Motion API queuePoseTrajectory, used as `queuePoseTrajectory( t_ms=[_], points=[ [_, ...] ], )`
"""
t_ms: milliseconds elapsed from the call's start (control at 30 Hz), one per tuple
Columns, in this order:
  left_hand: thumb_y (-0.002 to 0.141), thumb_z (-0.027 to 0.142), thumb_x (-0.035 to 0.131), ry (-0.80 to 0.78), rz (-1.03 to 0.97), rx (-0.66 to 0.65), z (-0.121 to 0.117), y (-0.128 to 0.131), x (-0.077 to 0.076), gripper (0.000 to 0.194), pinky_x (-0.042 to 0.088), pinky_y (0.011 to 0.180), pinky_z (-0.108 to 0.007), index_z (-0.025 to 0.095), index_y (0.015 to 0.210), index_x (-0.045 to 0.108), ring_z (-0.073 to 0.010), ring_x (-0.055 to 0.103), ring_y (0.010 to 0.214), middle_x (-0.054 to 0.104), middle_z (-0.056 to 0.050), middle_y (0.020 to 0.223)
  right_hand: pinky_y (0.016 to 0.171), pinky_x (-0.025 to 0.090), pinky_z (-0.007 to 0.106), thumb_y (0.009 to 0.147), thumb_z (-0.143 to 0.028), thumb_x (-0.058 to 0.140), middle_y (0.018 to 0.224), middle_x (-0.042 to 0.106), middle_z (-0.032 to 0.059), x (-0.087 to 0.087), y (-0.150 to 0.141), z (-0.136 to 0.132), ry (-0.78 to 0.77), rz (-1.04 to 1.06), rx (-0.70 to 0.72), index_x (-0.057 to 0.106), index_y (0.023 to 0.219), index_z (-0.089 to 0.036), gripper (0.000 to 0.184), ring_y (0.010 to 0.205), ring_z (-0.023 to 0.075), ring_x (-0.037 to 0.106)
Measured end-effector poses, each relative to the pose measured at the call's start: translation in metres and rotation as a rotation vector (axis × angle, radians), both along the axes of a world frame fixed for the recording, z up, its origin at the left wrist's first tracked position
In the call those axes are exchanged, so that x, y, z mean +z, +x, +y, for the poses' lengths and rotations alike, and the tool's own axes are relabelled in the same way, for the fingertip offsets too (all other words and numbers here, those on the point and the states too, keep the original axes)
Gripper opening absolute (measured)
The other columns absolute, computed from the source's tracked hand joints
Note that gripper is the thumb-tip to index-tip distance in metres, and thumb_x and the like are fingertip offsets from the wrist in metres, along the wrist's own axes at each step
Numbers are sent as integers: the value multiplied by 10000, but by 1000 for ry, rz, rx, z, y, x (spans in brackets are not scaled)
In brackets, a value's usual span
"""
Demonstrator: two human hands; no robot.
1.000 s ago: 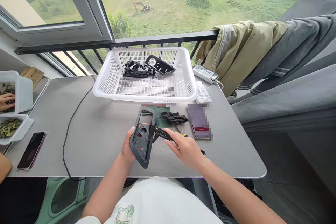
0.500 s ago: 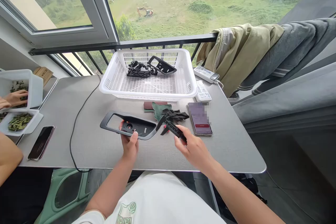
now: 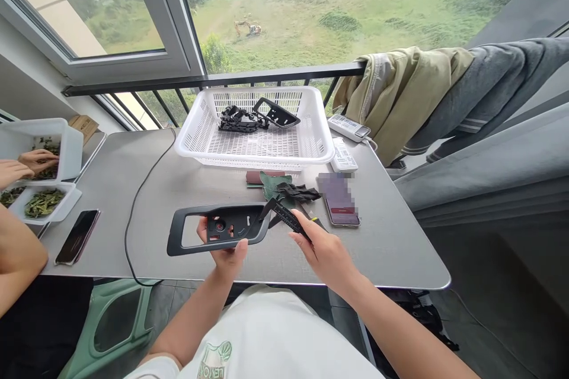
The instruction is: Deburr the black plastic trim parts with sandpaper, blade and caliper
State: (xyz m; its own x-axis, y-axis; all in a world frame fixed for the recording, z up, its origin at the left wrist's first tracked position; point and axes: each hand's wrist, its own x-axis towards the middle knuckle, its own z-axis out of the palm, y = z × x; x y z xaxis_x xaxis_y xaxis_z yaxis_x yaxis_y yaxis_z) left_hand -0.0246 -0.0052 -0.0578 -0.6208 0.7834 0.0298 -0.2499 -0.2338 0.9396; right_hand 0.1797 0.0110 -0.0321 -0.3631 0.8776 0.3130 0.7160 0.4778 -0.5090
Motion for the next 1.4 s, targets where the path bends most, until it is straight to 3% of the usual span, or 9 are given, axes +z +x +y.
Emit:
queuePoseTrajectory(
  t_ms=[300, 500, 633, 867, 1000, 1100, 1233, 1367, 1400],
  points=[
    [457, 350, 894, 21, -87, 6, -4, 6, 5, 963, 449, 930, -309, 347, 1268, 374, -238, 542, 1169, 561, -45, 1255, 588, 525, 280, 1007, -407, 321, 972, 749, 97, -1, -5, 2, -41, 65, 18, 507, 1327, -195, 426, 712, 206, 709],
    [685, 376, 773, -137, -326, 110, 14, -14, 14, 438, 489, 842, -239, 307, 1066, 570, -173, 573, 1145, 667, 17, 1121, 564, 508, 297, 970, -382, 406, 790, 739, 36, -2, -3, 8, -207, 56, -82, 536, 1295, -229, 382, 589, 195, 664],
    [867, 315, 607, -203, -567, 138, 26, -30, 23, 101, 527, 720, -201, 232, 916, 638, -134, 667, 942, 727, -4, 942, 654, 523, 320, 925, -286, 499, 966, 741, 71, -18, -11, 7, -399, -82, 84, 589, 1229, -222, 323, 720, 213, 695],
    [894, 311, 586, -251, -735, 23, 25, -15, 25, 153, 574, 653, -223, 172, 910, 648, -146, 709, 761, 732, -26, 803, 745, 540, 361, 865, -194, 575, 970, 701, 111, -50, -32, 8, -425, -22, 145, 613, 1199, -184, 336, 871, 252, 685],
    [895, 321, 587, -315, -800, -61, 22, -3, 26, 167, 578, 611, -226, 164, 870, 637, -147, 709, 705, 729, -27, 785, 854, 540, 397, 903, -277, 538, 1300, 550, 128, -40, -32, 16, -370, 171, 133, 461, 1359, -255, 463, 904, 195, 661],
    [888, 352, 593, -357, -822, -190, 19, 7, 27, 208, 568, 603, -218, 153, 846, 637, -144, 703, 688, 722, -34, 758, 825, 555, 363, 873, -361, 591, 1303, 557, 113, -23, -37, 19, -375, 609, 179, 557, 1252, -259, 394, 896, 179, 654],
    [846, 577, 534, -436, -639, -506, 15, 8, 28, 455, 545, 576, -261, 141, 803, 656, -161, 674, 614, 712, -65, 705, 696, 542, 323, 803, -490, 656, 829, 679, 55, -4, -37, 22, -426, 925, 84, 655, 845, -213, 280, 779, 195, 644],
    [717, 654, 612, -686, 36, -928, 9, -12, 33, 553, 389, 424, -249, 126, 556, 619, -126, 505, 375, 589, -59, 448, 424, 420, 235, 867, -538, 550, 488, 444, -70, 5, -20, 28, -485, 961, -113, 566, 797, -204, 342, 408, 94, 435],
    [698, 621, 651, -667, 202, -913, 6, -17, 35, 522, 342, 409, -243, 139, 508, 591, -101, 438, 349, 537, -28, 403, 388, 392, 223, 856, -543, 562, 459, 394, -85, 6, -16, 30, -518, 954, -137, 547, 757, -203, 355, 377, 84, 396]
  ],
)
